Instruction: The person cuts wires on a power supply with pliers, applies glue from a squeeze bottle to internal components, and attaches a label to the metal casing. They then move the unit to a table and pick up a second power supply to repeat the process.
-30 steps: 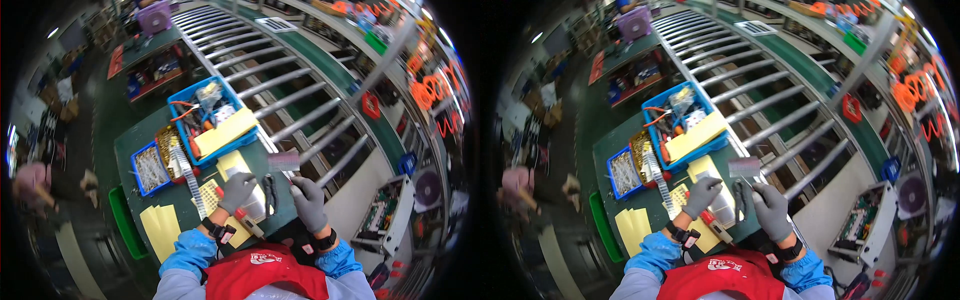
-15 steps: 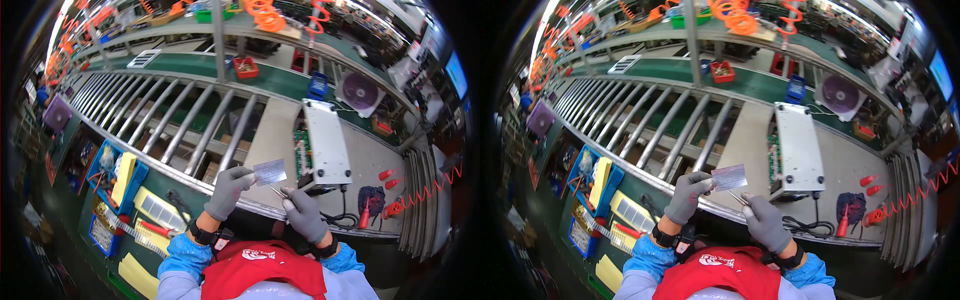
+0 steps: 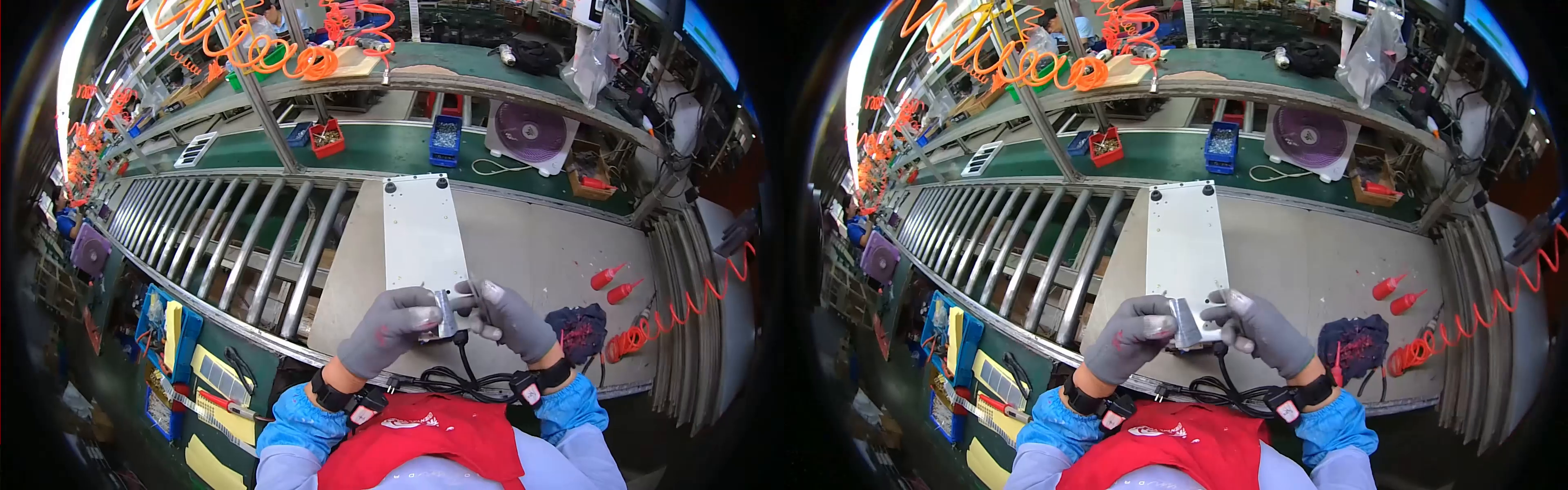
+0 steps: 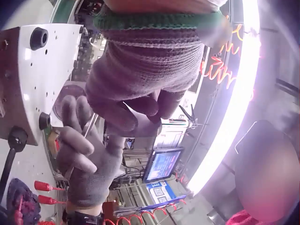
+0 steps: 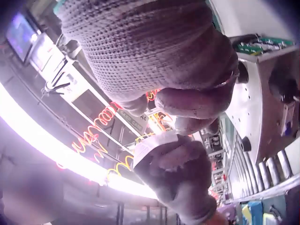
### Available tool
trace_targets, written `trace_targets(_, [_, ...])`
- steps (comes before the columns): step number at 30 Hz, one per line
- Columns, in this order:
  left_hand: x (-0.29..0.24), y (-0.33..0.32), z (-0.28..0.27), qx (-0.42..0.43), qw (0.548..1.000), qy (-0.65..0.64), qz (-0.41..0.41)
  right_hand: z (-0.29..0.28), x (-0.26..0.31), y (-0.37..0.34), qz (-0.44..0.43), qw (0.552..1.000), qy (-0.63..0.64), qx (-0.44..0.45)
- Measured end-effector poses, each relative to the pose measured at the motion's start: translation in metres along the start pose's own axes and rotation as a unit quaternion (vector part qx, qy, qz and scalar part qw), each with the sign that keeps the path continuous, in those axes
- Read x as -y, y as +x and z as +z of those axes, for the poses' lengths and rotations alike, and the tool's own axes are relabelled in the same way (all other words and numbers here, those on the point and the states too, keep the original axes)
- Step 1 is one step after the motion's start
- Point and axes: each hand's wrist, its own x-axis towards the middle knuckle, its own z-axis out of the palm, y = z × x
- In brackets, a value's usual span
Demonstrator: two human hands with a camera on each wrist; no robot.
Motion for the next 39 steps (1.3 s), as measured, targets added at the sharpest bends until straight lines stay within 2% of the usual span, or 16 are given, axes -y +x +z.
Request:
trace_targets(1, [-0.003,0.003,0.003,0.024,0.999,-0.034,-0.016,-0.001,0.0,0.006,0.01,0.998,0.038,0.054])
trace_targets(2, [-0.002,0.007,0.005,-0.004,0.999,-0.033,-0.007,-0.004,0.001,0.012,0.021,0.991,0.075,0.107])
trace_targets(4, [0.003,0.016,0.009,-0.058,0.998,-0.031,0.013,-0.012,-0.001,0.022,-0.005,0.993,0.08,0.084])
trace_targets(7, [0.0,0.021,-0.005,-0.091,0.996,0.011,0.004,-0.016,0.001,0.03,-0.03,0.996,0.078,0.018])
trace_targets(10, [0.003,0.027,-0.017,-0.123,0.992,0.027,0.0,-0.012,0.024,0.024,-0.055,0.998,-0.007,-0.031])
trace_targets(13, [-0.001,0.032,-0.024,-0.163,0.984,0.073,-0.025,-0.011,0.036,0.026,-0.022,0.997,-0.059,-0.053])
trace_targets(19, [-0.009,0.046,-0.03,-0.187,0.971,0.136,-0.055,-0.016,0.032,0.044,-0.048,0.985,-0.136,-0.095])
trace_targets(25, [-0.011,0.077,-0.053,-0.194,0.94,0.281,-0.026,-0.023,0.045,0.079,-0.039,0.958,-0.248,-0.139])
trace_targets(28, [-0.023,0.101,-0.061,-0.212,0.892,0.398,-0.024,-0.032,0.044,0.11,-0.069,0.935,-0.307,-0.161])
trace_targets(29, [-0.027,0.108,-0.066,-0.221,0.882,0.415,-0.038,-0.035,0.041,0.121,-0.081,0.936,-0.301,-0.164])
trace_targets(31, [-0.026,0.124,-0.082,-0.231,0.848,0.477,-0.007,-0.042,0.032,0.143,-0.101,0.937,-0.287,-0.172])
trace_targets(35, [-0.026,0.142,-0.095,-0.245,0.782,0.573,-0.008,-0.048,0.022,0.167,-0.1,0.923,-0.323,-0.185])
trace_targets(39, [-0.027,0.145,-0.097,-0.246,0.771,0.587,-0.029,-0.043,0.021,0.172,-0.099,0.908,-0.355,-0.198])
